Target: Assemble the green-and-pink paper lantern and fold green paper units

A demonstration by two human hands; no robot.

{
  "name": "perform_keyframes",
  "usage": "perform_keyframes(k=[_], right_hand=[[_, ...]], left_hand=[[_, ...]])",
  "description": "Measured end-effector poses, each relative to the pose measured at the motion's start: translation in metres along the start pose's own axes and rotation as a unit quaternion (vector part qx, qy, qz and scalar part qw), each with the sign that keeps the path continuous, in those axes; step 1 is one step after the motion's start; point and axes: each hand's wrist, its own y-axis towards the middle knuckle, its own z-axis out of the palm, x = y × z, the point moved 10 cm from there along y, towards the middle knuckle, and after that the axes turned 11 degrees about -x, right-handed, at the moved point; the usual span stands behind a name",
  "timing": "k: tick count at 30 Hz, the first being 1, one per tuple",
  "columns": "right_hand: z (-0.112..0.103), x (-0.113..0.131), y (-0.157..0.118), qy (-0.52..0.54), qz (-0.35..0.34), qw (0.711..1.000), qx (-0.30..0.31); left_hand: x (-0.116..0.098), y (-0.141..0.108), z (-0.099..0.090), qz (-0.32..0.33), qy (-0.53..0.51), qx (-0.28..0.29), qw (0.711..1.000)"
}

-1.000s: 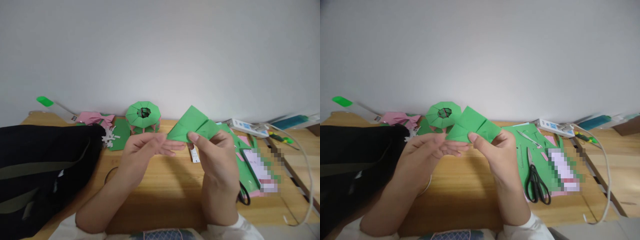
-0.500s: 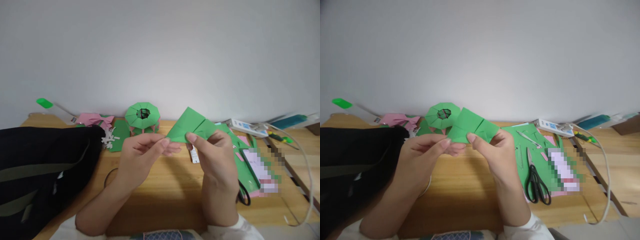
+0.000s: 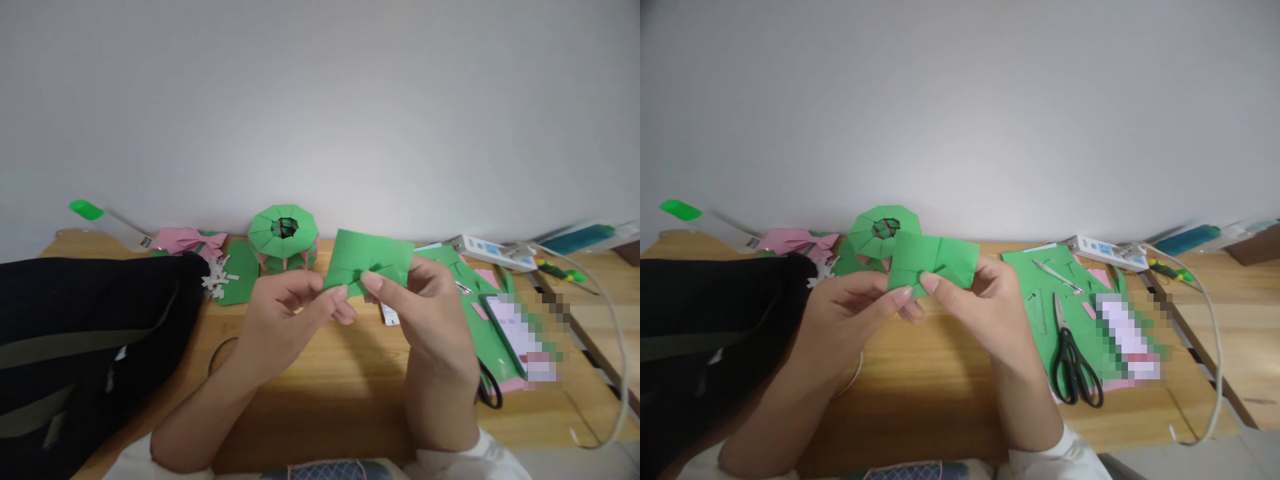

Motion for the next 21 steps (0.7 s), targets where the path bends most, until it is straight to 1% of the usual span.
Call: perform_keyframes(k=[4, 9, 14, 18, 21], right_hand=[[0.0095, -0.0056, -0.004, 0.018, 0.009, 0.999, 0.035], [0.0073, -0.0084, -0.0035, 0.04, 0.009, 0.999, 0.01], [0.0073, -0.0081, -0.0031, 0.051, 0.01, 0.999, 0.014], [0.0094, -0.0099, -0.0044, 0.033, 0.007, 0.999, 0.03], [0.0091, -0.0103, -0.0047, 0.026, 0.004, 0.999, 0.032]], left_hand=[[-0.0004, 0.0012, -0.0056, 0.004, -0.018, -0.037, 0.999], [-0.0041, 0.0002, -0.0087, 0.028, -0.021, -0.06, 0.998], [-0.0045, -0.0007, -0.0084, 0.048, -0.026, -0.05, 0.997], [-0.0026, -0.0012, -0.0034, 0.044, -0.032, -0.017, 0.998], [-0.0034, -0.0011, -0.0001, 0.047, -0.024, 0.001, 0.999]])
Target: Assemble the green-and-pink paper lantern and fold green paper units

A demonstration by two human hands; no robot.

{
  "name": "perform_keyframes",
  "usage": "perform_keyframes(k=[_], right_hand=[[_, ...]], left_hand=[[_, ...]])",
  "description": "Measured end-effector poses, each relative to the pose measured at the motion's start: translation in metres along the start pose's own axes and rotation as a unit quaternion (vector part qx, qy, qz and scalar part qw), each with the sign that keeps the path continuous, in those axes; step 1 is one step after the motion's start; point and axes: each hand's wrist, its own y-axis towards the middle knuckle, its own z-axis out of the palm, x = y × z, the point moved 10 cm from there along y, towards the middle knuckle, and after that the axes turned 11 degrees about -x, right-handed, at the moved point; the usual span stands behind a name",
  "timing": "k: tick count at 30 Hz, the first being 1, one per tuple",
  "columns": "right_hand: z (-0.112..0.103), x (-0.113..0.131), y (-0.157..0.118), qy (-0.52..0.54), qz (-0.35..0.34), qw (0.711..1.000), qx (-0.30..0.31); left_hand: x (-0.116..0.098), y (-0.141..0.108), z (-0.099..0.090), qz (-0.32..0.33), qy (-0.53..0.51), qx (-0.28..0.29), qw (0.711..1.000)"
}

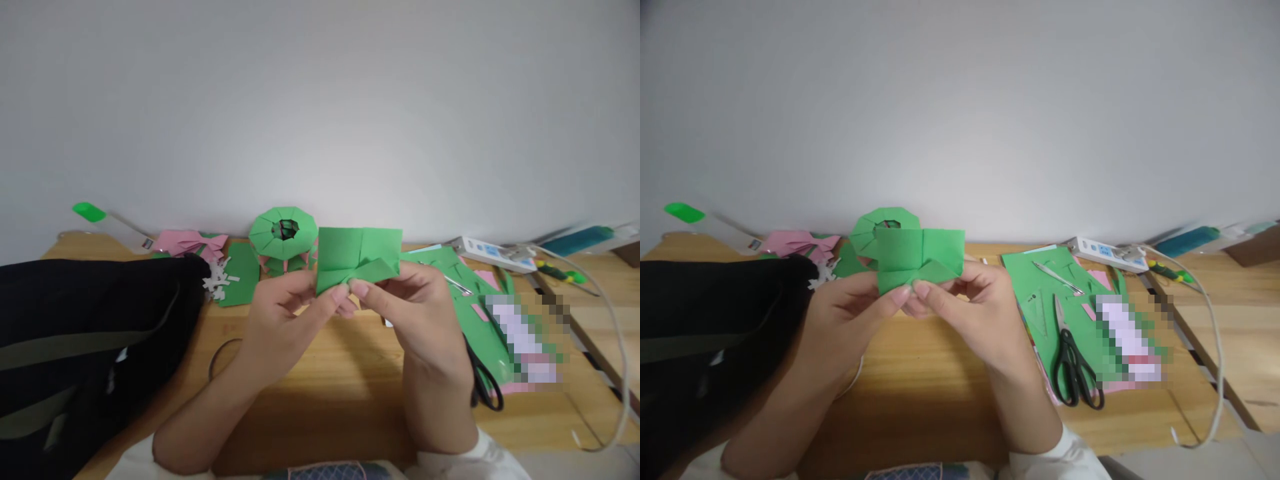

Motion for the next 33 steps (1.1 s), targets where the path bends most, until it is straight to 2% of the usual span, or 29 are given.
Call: perform_keyframes(k=[12, 18, 24, 30, 33], right_hand=[[0.003, 0.009, 0.002, 0.061, 0.029, 0.998, 0.001], [0.0, 0.006, 0.003, 0.024, 0.036, 0.999, 0.005], [-0.016, 0.015, 0.006, 0.019, -0.02, 0.998, -0.064], [-0.014, 0.016, 0.004, 0.009, -0.027, 0.999, -0.046], [-0.017, 0.021, 0.003, -0.012, -0.061, 0.997, -0.055]], left_hand=[[-0.008, 0.001, -0.003, 0.054, 0.045, 0.0, 0.998], [-0.012, 0.002, -0.006, 0.057, 0.046, -0.009, 0.997], [-0.012, 0.003, -0.008, 0.06, 0.069, -0.022, 0.996], [-0.012, 0.004, -0.009, 0.052, 0.07, -0.028, 0.996], [-0.009, 0.004, -0.009, 0.036, 0.057, -0.028, 0.997]])
